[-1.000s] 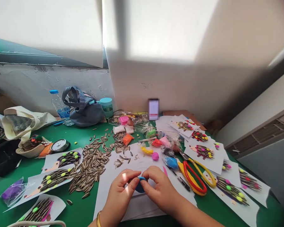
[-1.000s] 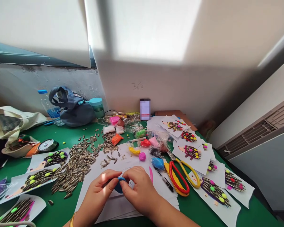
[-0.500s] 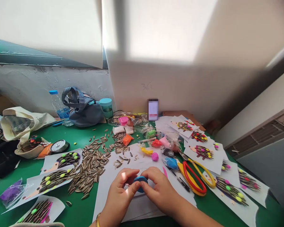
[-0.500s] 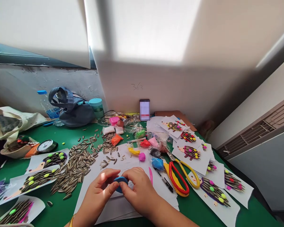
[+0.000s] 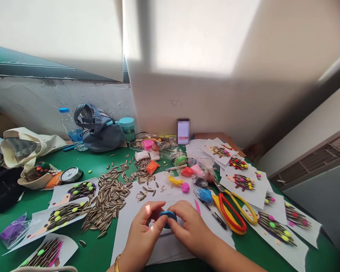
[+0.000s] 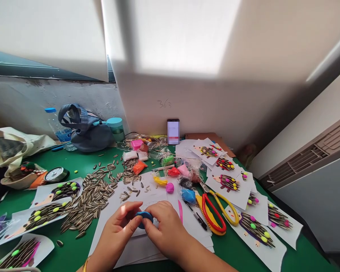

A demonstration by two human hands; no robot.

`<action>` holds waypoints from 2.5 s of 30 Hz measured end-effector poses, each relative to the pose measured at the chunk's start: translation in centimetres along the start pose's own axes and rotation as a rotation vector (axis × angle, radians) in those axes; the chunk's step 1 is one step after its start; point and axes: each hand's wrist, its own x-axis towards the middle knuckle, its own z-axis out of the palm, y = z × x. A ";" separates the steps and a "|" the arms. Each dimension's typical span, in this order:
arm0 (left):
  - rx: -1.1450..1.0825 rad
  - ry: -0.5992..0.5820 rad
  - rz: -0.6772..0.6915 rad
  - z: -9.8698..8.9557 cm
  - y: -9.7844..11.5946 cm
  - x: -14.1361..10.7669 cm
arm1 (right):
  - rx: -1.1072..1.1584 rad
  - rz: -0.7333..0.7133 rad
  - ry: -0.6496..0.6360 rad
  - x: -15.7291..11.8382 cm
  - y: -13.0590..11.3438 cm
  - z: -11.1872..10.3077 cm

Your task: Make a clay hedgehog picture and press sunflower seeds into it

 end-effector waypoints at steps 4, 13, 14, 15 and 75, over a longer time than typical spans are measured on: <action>0.027 -0.037 0.061 0.0 0.0 0.2 | -0.020 -0.009 -0.009 0.0 -0.1 0.1; -0.027 -0.021 -0.003 0.0 0.2 0.0 | 0.026 0.008 -0.006 0.0 -0.2 -0.1; -0.019 -0.018 0.002 0.0 0.1 -0.1 | 0.024 0.000 -0.001 0.0 -0.2 -0.1; -0.005 -0.014 0.013 0.0 0.1 -0.1 | 0.021 -0.006 0.002 0.0 -0.2 -0.1; -0.119 -0.082 -0.235 0.1 0.2 0.2 | 0.131 0.190 -0.029 0.1 0.1 -0.2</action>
